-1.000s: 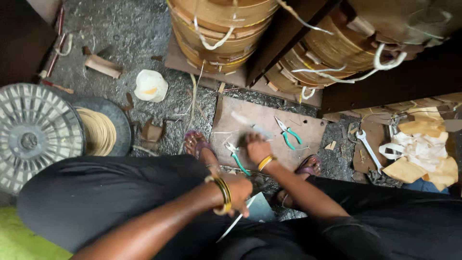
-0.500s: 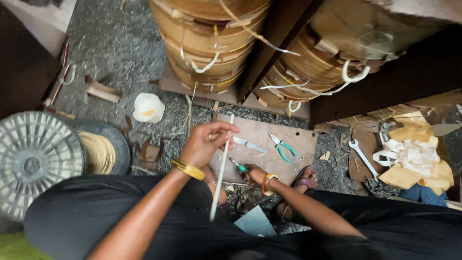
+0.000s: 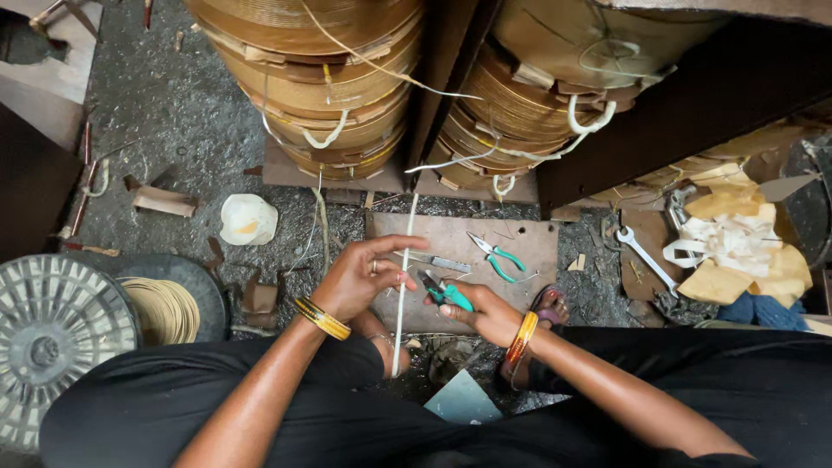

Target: The person sits on the floor and uses pliers and a knife to strip and cut white insulated wires attached to stacked copper coils. They repeatedly strip wire ends, cut excess length, and reattach wires to the coil assembly.

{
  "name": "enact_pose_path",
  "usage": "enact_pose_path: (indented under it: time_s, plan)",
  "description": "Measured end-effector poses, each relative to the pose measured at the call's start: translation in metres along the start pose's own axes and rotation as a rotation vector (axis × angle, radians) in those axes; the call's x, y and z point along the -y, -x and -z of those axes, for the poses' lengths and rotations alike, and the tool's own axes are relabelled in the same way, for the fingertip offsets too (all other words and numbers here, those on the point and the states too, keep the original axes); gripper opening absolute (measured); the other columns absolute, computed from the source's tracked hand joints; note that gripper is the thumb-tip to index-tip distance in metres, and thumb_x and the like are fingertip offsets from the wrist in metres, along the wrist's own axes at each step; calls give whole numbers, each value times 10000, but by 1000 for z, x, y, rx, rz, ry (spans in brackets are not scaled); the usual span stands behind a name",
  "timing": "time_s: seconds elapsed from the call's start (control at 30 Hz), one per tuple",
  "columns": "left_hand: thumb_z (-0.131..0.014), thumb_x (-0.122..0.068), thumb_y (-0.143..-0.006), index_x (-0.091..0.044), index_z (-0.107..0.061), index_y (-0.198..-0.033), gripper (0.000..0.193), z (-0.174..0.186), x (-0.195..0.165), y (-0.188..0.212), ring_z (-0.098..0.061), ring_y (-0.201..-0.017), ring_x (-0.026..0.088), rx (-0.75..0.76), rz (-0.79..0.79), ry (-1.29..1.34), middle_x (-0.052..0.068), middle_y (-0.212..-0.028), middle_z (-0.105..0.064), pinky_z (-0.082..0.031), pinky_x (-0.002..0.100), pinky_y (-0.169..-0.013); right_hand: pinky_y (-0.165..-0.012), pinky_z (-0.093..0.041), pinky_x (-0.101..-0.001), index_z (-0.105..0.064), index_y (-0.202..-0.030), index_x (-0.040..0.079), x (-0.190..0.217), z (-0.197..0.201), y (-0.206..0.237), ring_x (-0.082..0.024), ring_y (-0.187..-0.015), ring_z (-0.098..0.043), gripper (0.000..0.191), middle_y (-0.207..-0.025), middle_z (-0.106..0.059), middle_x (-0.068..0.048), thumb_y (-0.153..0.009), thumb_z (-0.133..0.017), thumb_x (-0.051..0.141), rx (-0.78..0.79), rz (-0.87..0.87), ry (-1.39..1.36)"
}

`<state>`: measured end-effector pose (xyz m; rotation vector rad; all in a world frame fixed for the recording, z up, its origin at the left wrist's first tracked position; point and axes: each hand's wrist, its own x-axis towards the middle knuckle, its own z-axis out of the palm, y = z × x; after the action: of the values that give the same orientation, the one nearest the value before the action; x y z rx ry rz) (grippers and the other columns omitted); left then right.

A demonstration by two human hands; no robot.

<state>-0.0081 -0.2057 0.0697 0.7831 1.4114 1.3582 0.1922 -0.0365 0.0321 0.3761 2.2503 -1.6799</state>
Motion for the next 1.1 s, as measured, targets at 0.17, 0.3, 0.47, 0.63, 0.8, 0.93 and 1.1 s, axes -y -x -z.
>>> enact_pose_path:
  time_s: [0.17,0.3,0.47,0.63,0.8,0.93,1.1]
  plan:
    - [-608,63,-919,-21,-663,-1330,423,-2,12,-1,-765,-817,155,34,58,112,90,-1410,-666,-618,299,-820,-980,-479,-397,-599,-1336,62,-2,-2,-6,-261,-1132,-663,386,-1211,-709,-154,-974,-631,190,3,92,38]
    - [-622,75,-910,-47,-626,-1407,511,-3,9,0,-711,-798,122,88,48,130,88,-1423,-664,-604,286,-821,-984,-487,-418,-541,-1391,36,-8,-4,-11,-304,-1175,-658,455,-1250,-682,-187,-979,-632,207,-3,149,86]
    - [-626,85,-873,-72,-596,-1415,565,-4,1,2,-737,-807,113,135,135,112,60,-1388,-675,-606,262,-785,-977,-496,-432,-547,-1344,6,-9,-9,-17,-324,-1184,-651,420,-1239,-671,-203,-993,-645,217,-26,212,142]
    - [-639,80,-900,-77,-609,-1439,563,-6,2,2,-739,-802,114,165,125,125,111,-1111,-758,-613,270,-785,-812,-547,-419,-601,-1203,62,-6,-10,-16,-311,-918,-681,297,-985,-707,-151,-982,-635,258,81,-23,-36]
    - [-608,77,-890,-121,-604,-1460,604,-8,5,3,-738,-761,106,250,227,85,126,-806,-776,-598,276,-763,-755,-531,-371,-667,-1128,82,-8,-13,-15,-193,-815,-706,251,-879,-734,-96,-994,-637,293,75,111,8]
    - [-597,73,-870,-156,-606,-1453,626,-12,8,4,-743,-745,105,200,218,-48,88,-820,-772,-614,288,-726,-719,-503,-386,-661,-1117,83,-11,-12,-21,-219,-700,-654,298,-745,-678,-168,-977,-665,346,66,-70,300]
    - [-599,68,-882,-139,-561,-1486,640,-10,14,5,-764,-792,138,213,186,-12,135,-846,-785,-622,284,-748,-819,-544,-351,-657,-1181,51,-17,-14,-21,-170,-849,-690,318,-922,-749,-80,-959,-655,279,82,59,74]
